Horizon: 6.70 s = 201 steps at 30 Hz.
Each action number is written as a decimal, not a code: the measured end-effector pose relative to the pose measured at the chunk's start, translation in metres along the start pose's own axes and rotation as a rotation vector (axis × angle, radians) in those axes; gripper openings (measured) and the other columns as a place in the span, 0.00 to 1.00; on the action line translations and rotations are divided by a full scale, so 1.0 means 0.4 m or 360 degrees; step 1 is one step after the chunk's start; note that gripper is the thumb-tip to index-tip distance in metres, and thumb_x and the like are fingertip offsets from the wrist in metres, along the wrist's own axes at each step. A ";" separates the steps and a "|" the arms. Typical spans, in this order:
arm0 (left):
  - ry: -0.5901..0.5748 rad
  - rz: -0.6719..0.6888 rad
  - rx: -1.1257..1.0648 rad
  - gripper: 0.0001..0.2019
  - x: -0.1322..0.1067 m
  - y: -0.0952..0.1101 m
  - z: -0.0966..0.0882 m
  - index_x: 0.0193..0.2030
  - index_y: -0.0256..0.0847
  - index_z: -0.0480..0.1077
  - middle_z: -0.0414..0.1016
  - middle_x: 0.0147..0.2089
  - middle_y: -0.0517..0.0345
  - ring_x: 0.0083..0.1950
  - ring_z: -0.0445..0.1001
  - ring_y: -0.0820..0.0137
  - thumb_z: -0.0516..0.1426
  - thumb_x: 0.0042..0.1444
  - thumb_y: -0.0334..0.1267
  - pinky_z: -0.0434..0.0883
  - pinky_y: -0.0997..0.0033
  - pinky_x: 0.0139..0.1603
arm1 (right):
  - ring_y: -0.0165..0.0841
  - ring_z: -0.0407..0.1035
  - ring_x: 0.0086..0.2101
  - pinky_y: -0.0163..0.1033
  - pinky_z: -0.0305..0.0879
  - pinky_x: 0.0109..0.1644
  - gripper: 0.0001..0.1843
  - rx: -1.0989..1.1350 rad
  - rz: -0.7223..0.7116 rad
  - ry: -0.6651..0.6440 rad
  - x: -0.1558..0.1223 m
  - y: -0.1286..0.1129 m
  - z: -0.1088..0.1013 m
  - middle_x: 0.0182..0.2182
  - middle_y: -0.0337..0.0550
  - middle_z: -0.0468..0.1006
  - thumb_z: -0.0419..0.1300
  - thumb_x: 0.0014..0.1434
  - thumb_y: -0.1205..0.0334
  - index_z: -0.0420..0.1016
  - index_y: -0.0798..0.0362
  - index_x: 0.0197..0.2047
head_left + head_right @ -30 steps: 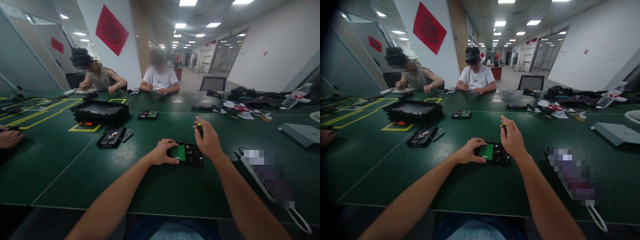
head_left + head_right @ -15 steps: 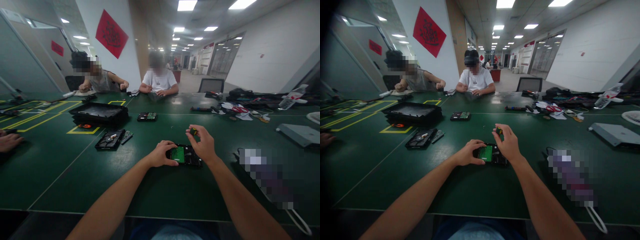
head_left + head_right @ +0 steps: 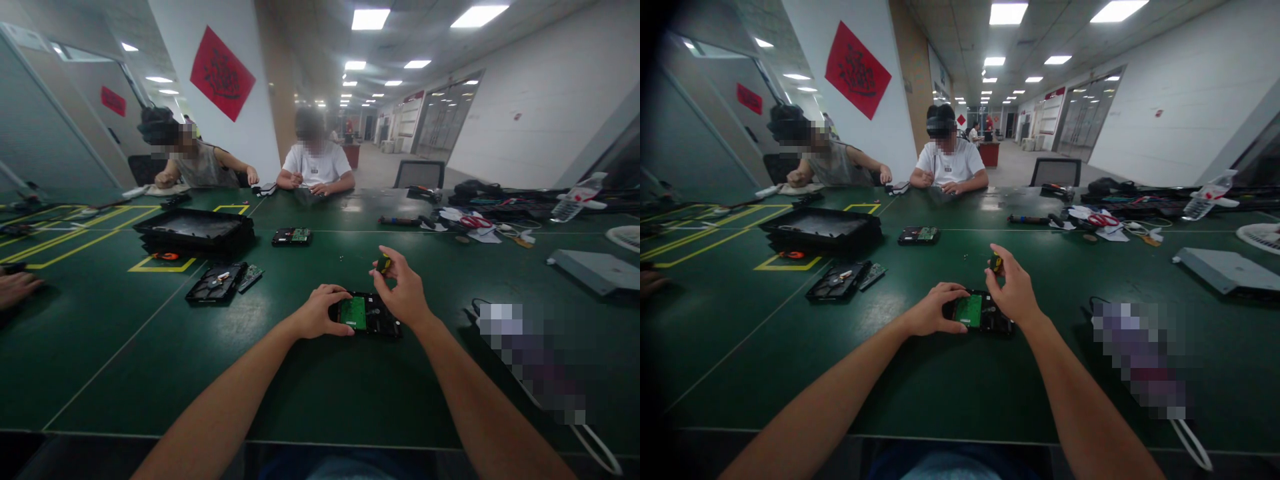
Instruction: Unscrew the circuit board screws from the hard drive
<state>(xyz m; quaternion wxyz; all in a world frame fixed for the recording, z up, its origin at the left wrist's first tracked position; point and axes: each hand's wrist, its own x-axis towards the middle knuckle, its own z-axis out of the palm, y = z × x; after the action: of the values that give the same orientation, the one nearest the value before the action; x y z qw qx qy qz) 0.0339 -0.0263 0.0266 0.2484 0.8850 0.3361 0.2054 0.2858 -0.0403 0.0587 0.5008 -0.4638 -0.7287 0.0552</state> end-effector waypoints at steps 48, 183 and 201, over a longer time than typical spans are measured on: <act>0.0059 -0.0033 0.0044 0.42 0.012 0.012 0.017 0.66 0.45 0.69 0.69 0.66 0.45 0.67 0.64 0.45 0.70 0.47 0.60 0.62 0.43 0.69 | 0.43 0.81 0.46 0.53 0.81 0.52 0.32 0.0075 -0.0079 0.0054 -0.026 -0.051 0.043 0.59 0.47 0.77 0.62 0.66 0.56 0.59 0.39 0.71; 0.0006 -0.0002 -0.0044 0.43 0.011 0.014 0.011 0.67 0.46 0.67 0.66 0.67 0.44 0.69 0.63 0.44 0.71 0.46 0.58 0.62 0.40 0.69 | 0.42 0.81 0.47 0.54 0.82 0.53 0.34 0.0100 -0.0098 0.0080 -0.033 -0.031 0.048 0.57 0.47 0.79 0.62 0.66 0.57 0.58 0.40 0.72; 0.0003 -0.0011 -0.0047 0.43 0.013 0.006 0.018 0.67 0.46 0.66 0.66 0.68 0.43 0.70 0.62 0.45 0.72 0.46 0.57 0.61 0.42 0.71 | 0.42 0.81 0.41 0.53 0.83 0.48 0.31 -0.0034 -0.0162 0.0077 -0.029 -0.038 0.047 0.50 0.45 0.81 0.62 0.67 0.53 0.61 0.39 0.71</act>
<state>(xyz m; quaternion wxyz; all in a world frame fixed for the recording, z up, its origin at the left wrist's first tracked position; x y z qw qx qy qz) 0.0426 -0.0264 0.0231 0.2618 0.8798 0.3364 0.2103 0.2626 -0.0501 0.0497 0.5156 -0.4327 -0.7395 0.0107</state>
